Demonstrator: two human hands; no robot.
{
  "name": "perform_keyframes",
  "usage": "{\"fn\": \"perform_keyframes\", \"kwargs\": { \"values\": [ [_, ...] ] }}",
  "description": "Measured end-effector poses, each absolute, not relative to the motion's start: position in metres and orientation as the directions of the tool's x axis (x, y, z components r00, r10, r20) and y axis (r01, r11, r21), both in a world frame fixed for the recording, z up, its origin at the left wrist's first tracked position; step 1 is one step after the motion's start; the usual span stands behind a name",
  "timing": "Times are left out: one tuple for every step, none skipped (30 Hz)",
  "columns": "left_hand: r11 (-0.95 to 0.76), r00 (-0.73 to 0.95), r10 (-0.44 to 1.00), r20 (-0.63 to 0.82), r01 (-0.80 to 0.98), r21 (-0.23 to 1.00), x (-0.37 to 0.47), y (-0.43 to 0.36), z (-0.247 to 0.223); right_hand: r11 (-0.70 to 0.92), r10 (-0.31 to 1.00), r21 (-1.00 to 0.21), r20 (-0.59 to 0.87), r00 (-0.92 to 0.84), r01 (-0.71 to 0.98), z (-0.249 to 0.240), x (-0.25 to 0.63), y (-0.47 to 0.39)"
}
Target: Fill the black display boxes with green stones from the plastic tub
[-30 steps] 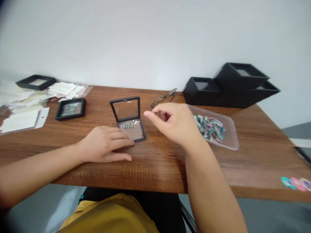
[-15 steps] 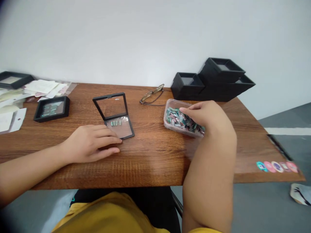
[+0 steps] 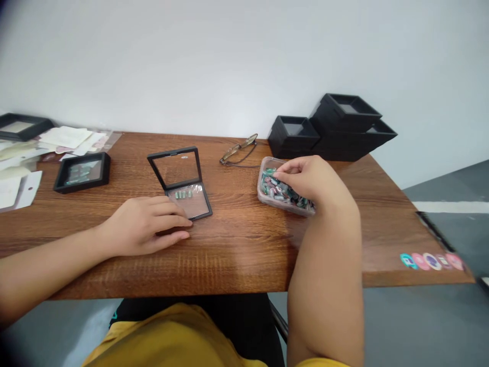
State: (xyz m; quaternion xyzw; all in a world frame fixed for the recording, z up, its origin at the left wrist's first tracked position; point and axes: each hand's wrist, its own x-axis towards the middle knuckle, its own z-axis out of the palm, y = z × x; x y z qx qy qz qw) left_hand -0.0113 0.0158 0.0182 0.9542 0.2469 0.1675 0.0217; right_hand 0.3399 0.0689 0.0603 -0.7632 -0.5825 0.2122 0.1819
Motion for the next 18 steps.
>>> {"fn": "perform_keyframes", "kwargs": {
  "values": [
    [-0.876,0.822,0.48,0.305,0.464,0.127,-0.011,0.016,0.018,-0.242,0.97,-0.538,-0.102,0.223,0.808,0.061,0.342,0.067],
    [-0.875,0.822,0.482,0.303,0.466,0.13,-0.011,0.016,0.018,-0.232,0.972,-0.547,-0.09,0.219,0.804,0.062,0.343,0.065],
    [-0.875,0.822,0.483,0.3,0.465,0.134,-0.011,0.016,0.018,-0.223,0.973,-0.555,-0.077,0.218,0.801,0.063,0.345,0.063],
    [-0.875,0.823,0.483,0.299,0.463,0.138,-0.011,0.016,0.018,-0.213,0.974,-0.569,-0.064,0.216,0.794,0.064,0.347,0.061],
    [-0.875,0.823,0.484,0.297,0.462,0.143,-0.011,0.016,0.018,-0.2,0.976,-0.591,-0.049,0.213,0.782,0.065,0.349,0.06],
    [-0.875,0.823,0.485,0.297,0.462,0.148,-0.011,0.016,0.018,-0.183,0.978,-0.614,-0.033,0.206,0.768,0.065,0.35,0.059],
    [-0.875,0.823,0.484,0.298,0.46,0.152,-0.011,0.016,0.018,-0.159,0.98,-0.636,-0.012,0.197,0.755,0.066,0.351,0.058],
    [-0.875,0.823,0.483,0.298,0.458,0.155,-0.011,0.016,0.017,-0.133,0.983,-0.655,0.011,0.185,0.744,0.066,0.351,0.057],
    [-0.876,0.824,0.482,0.297,0.456,0.158,-0.011,0.016,0.017,-0.102,0.984,-0.669,0.04,0.173,0.736,0.066,0.352,0.057],
    [-0.876,0.824,0.483,0.296,0.456,0.159,-0.011,0.016,0.017,-0.071,0.984,-0.678,0.071,0.161,0.732,0.067,0.351,0.057],
    [-0.875,0.824,0.484,0.294,0.456,0.16,-0.012,0.016,0.017,-0.042,0.984,-0.682,0.099,0.149,0.73,0.067,0.351,0.057],
    [-0.874,0.825,0.485,0.29,0.458,0.162,-0.012,0.016,0.017,-0.02,0.983,-0.688,0.119,0.14,0.725,0.067,0.35,0.057],
    [-0.873,0.824,0.488,0.287,0.46,0.163,-0.012,0.016,0.017,-0.003,0.981,-0.695,0.137,0.137,0.719,0.068,0.349,0.057],
    [-0.871,0.823,0.491,0.284,0.463,0.165,-0.012,0.016,0.018,0.005,0.981,-0.7,0.144,0.134,0.714,0.068,0.349,0.057],
    [-0.87,0.823,0.492,0.283,0.463,0.168,-0.013,0.016,0.018,0.006,0.981,-0.702,0.144,0.133,0.712,0.068,0.349,0.056],
    [-0.87,0.823,0.493,0.281,0.463,0.171,-0.013,0.016,0.018,-0.001,0.981,-0.701,0.138,0.137,0.713,0.068,0.348,0.056],
    [-0.87,0.823,0.493,0.28,0.462,0.174,-0.013,0.016,0.018,-0.011,0.981,-0.698,0.131,0.142,0.716,0.068,0.348,0.056],
    [-0.869,0.823,0.494,0.28,0.462,0.176,-0.013,0.016,0.018,-0.016,0.981,-0.694,0.127,0.144,0.72,0.067,0.348,0.056]
  ]
}}
